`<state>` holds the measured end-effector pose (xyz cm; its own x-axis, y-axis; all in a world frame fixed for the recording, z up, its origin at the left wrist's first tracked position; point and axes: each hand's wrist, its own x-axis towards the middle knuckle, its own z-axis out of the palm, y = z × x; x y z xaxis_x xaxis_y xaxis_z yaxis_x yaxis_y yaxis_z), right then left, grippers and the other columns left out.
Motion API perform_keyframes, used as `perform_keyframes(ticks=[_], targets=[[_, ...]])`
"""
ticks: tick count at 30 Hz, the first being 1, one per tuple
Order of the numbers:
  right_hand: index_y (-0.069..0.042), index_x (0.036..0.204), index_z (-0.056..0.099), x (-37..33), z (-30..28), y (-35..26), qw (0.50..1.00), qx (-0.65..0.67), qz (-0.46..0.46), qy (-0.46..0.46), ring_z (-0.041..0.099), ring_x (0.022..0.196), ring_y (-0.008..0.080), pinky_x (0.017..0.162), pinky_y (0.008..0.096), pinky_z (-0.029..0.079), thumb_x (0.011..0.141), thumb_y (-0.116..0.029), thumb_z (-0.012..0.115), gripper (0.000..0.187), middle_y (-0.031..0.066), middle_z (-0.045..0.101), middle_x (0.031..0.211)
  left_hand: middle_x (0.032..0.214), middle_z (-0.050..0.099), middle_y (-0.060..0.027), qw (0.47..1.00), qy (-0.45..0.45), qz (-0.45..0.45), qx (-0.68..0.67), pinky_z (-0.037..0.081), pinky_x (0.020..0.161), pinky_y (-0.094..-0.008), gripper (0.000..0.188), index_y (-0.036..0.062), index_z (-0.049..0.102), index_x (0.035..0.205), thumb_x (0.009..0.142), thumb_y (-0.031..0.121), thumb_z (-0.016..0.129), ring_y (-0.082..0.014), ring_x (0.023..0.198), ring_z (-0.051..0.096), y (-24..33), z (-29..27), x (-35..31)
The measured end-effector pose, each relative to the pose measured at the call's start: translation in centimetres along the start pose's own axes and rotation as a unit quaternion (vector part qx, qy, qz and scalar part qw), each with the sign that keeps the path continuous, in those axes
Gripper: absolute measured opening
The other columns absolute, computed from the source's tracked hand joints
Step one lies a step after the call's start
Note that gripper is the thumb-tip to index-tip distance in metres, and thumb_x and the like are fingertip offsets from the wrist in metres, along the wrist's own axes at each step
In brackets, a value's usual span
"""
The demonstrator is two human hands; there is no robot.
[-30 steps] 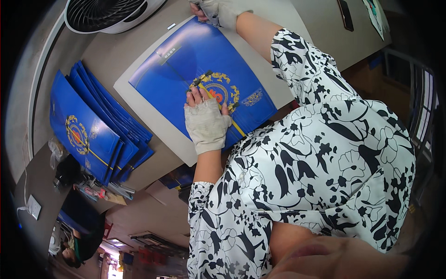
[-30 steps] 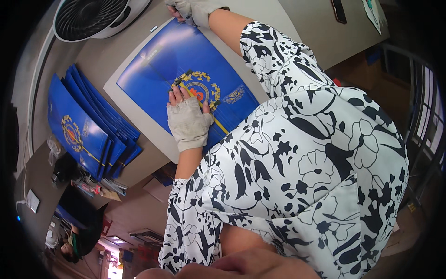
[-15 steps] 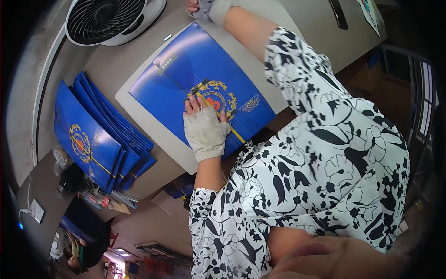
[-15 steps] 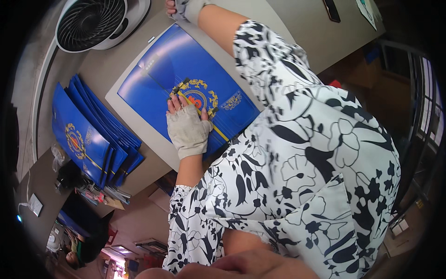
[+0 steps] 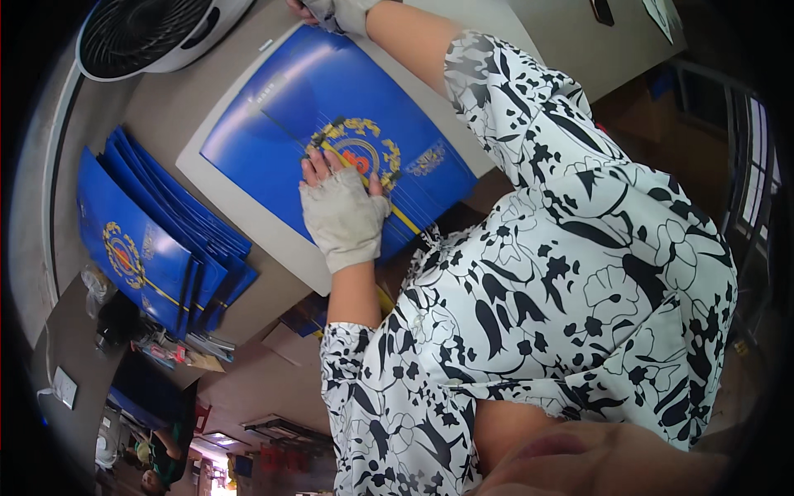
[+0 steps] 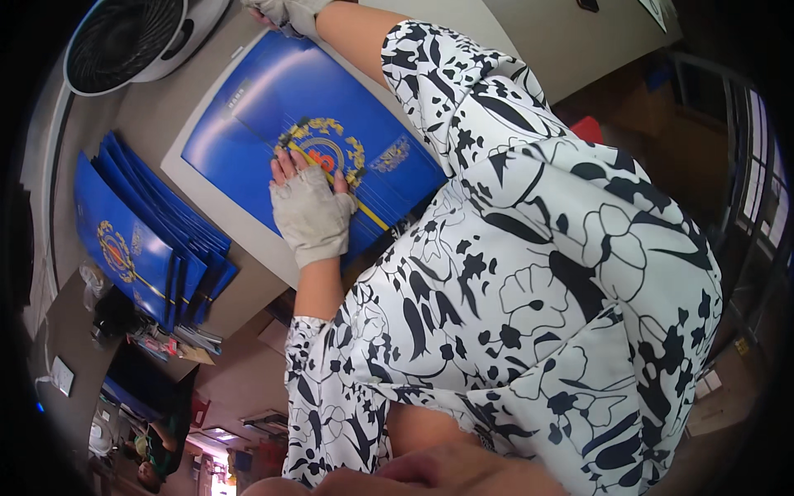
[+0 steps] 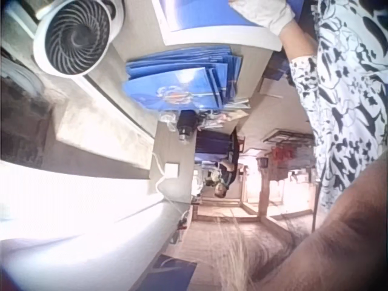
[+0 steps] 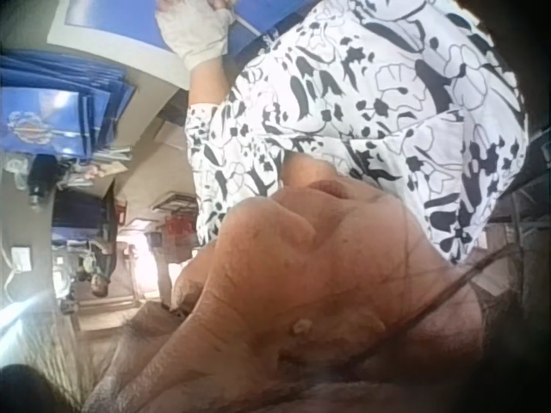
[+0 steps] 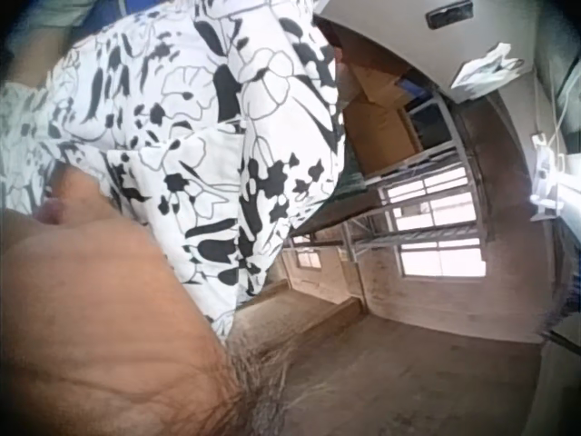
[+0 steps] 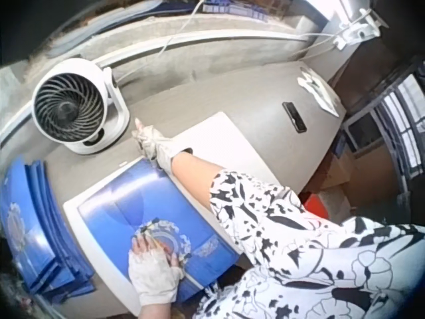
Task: Assembling and folding blue cardstock folders on a desk.
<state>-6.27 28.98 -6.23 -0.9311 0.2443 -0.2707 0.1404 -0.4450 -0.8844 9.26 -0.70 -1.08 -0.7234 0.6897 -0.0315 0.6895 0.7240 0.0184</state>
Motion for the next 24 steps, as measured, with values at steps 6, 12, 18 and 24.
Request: perform_keyframes(ticks=[6, 12, 18, 24], targets=[[-0.008, 0.091, 0.064, -4.3, 2.1, 4.4, 0.997, 0.061, 0.011, 0.035, 0.057, 0.063, 0.0078, 0.052, 0.027, 0.048, 0.101, -0.06, 0.059, 0.053, 0.0, 0.062, 0.078, 0.159, 0.042, -0.0288, 0.999, -0.011, -0.014, 0.041, 0.034, 0.12, -0.0544, 0.077, -0.008, 0.047, 0.148, 0.094, 0.043, 0.064, -0.0435, 0.148, 0.04, -1.3, 0.9, -0.1], [-0.012, 0.082, 0.062, -17.6, 2.2, 6.5, 0.995, -0.027, 0.06, -0.07, 0.046, 0.064, 0.0046, 0.058, 0.0199, 0.045, 0.104, -0.053, 0.06, 0.047, -0.0058, 0.056, 0.077, 0.158, 0.044, -0.0274, 1.0, -0.006, -0.009, 0.029, 0.035, 0.118, -0.0552, 0.077, -0.0081, 0.047, 0.147, 0.092, 0.043, 0.066, -0.0434, 0.146, 0.043, -4.2, 0.8, 0.0], [-0.014, 0.066, 0.046, -25.7, 1.9, 8.2, 0.964, -0.174, 0.172, -0.105, 0.036, 0.06, 0.0079, 0.058, 0.0284, 0.037, 0.106, -0.065, 0.045, 0.064, -0.0072, 0.041, 0.063, 0.158, 0.044, -0.0277, 0.999, -0.029, -0.028, 0.033, 0.035, 0.119, -0.0527, 0.075, -0.0076, 0.046, 0.149, 0.095, 0.042, 0.064, -0.0427, 0.147, 0.042, -6.9, 2.1, 0.6], [-0.015, 0.073, 0.062, -32.8, -1.7, 13.5, 0.863, -0.392, 0.292, -0.127, 0.042, 0.06, 0.0125, 0.059, 0.0342, 0.039, 0.103, -0.071, 0.039, 0.068, -0.0007, 0.053, 0.064, 0.157, 0.045, -0.0275, 0.997, -0.052, -0.031, 0.048, 0.034, 0.12, -0.0505, 0.074, -0.0073, 0.046, 0.149, 0.097, 0.042, 0.063, -0.0421, 0.147, 0.043, -8.4, 1.7, 2.4]])
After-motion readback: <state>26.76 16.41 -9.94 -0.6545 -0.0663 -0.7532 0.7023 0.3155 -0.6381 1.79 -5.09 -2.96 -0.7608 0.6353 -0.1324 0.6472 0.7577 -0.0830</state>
